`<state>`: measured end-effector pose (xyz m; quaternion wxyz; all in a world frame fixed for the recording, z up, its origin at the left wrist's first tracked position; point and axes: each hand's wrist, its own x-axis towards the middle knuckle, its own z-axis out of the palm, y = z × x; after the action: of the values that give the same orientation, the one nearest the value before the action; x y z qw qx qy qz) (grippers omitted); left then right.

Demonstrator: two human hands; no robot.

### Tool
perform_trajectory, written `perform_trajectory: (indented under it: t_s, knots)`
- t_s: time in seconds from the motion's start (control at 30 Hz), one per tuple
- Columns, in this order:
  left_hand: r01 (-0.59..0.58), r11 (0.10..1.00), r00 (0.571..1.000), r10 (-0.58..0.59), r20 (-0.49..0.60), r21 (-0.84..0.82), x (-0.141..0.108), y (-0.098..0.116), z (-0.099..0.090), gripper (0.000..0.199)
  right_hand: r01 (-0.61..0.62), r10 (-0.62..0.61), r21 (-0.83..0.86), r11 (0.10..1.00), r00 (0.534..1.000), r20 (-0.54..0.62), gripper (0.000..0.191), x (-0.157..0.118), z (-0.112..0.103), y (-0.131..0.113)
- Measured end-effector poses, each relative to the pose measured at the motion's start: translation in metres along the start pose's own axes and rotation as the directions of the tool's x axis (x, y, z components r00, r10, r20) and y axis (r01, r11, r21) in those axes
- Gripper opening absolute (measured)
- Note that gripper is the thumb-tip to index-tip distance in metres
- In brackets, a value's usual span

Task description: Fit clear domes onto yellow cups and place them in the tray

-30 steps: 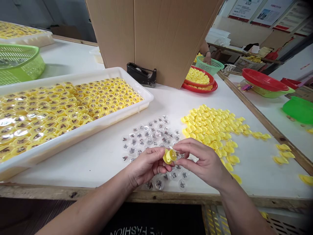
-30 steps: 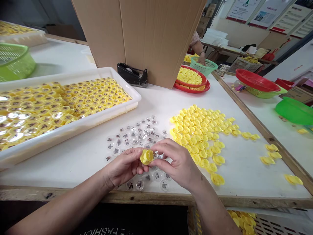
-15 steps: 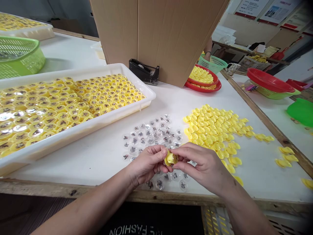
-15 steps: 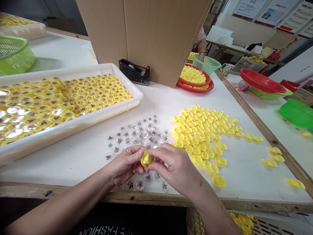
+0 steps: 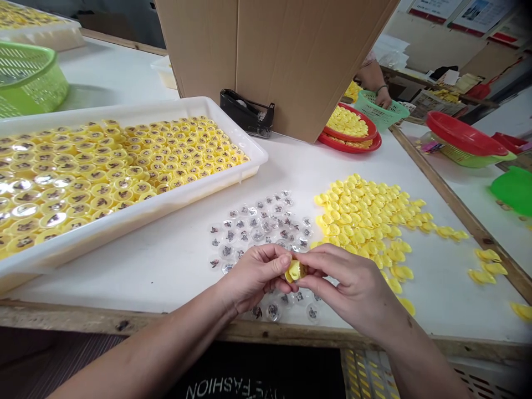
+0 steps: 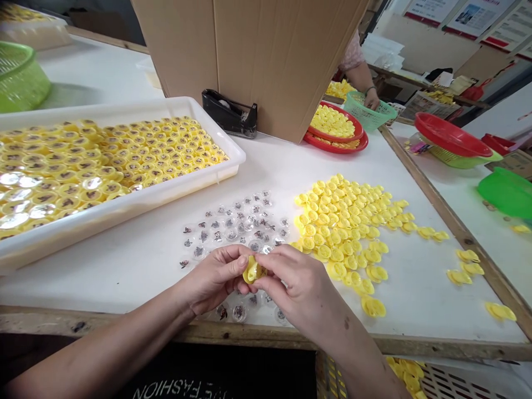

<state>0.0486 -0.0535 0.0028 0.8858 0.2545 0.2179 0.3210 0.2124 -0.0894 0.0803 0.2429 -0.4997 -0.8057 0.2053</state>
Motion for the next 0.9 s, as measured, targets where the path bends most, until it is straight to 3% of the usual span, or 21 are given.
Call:
perform_trajectory:
  t_s: [0.2, 0.3, 0.37, 0.5, 0.57, 0.67, 0.77, 0.9]
  knots:
    - [-0.034, 0.996, 0.996, 0.041, -0.081, 0.081, 0.002, 0.0, -0.003, 0.027, 0.033, -0.038, -0.101, 0.994, 0.998, -0.042, 0.017, -0.001, 0.011, 0.003]
    - [-0.054, 0.968, 0.994, 0.075, -0.079, 0.244, 0.0, 0.003, 0.001, 0.031, 0.022, -0.036, -0.133, 0.991, 0.994, -0.101, 0.019, -0.004, 0.023, 0.003]
    - [-0.078, 0.893, 0.989, 0.126, -0.078, 0.444, -0.004, 0.005, 0.004, 0.034, -0.013, -0.006, -0.125, 0.992, 0.989, -0.148, 0.017, -0.008, 0.033, 0.002]
    - [-0.103, 0.629, 0.964, 0.254, -0.078, 0.771, -0.003, 0.005, -0.003, 0.038, -0.127, 0.099, -0.097, 0.987, 0.962, -0.253, 0.019, -0.014, 0.055, 0.009]
    - [-0.113, 0.548, 0.96, 0.276, -0.052, 0.829, 0.0, 0.002, -0.011, 0.039, -0.154, 0.144, -0.011, 0.988, 0.944, -0.296, 0.023, -0.015, 0.06, 0.014]
    - [-0.144, 0.521, 0.954, 0.3, -0.022, 0.841, 0.002, -0.001, -0.019, 0.036, -0.201, 0.279, 0.254, 0.946, 0.903, -0.325, 0.035, -0.016, 0.06, 0.02]
    - [-0.151, 0.476, 0.94, 0.341, -0.024, 0.867, 0.0, -0.001, -0.022, 0.031, -0.239, 0.407, 0.546, 0.803, 0.889, -0.209, 0.038, -0.014, 0.056, 0.022]
    - [-0.182, 0.354, 0.893, 0.449, 0.004, 0.917, -0.005, 0.001, -0.022, 0.029, -0.224, 0.445, 0.769, 0.6, 0.891, -0.088, 0.023, -0.009, 0.061, 0.025]
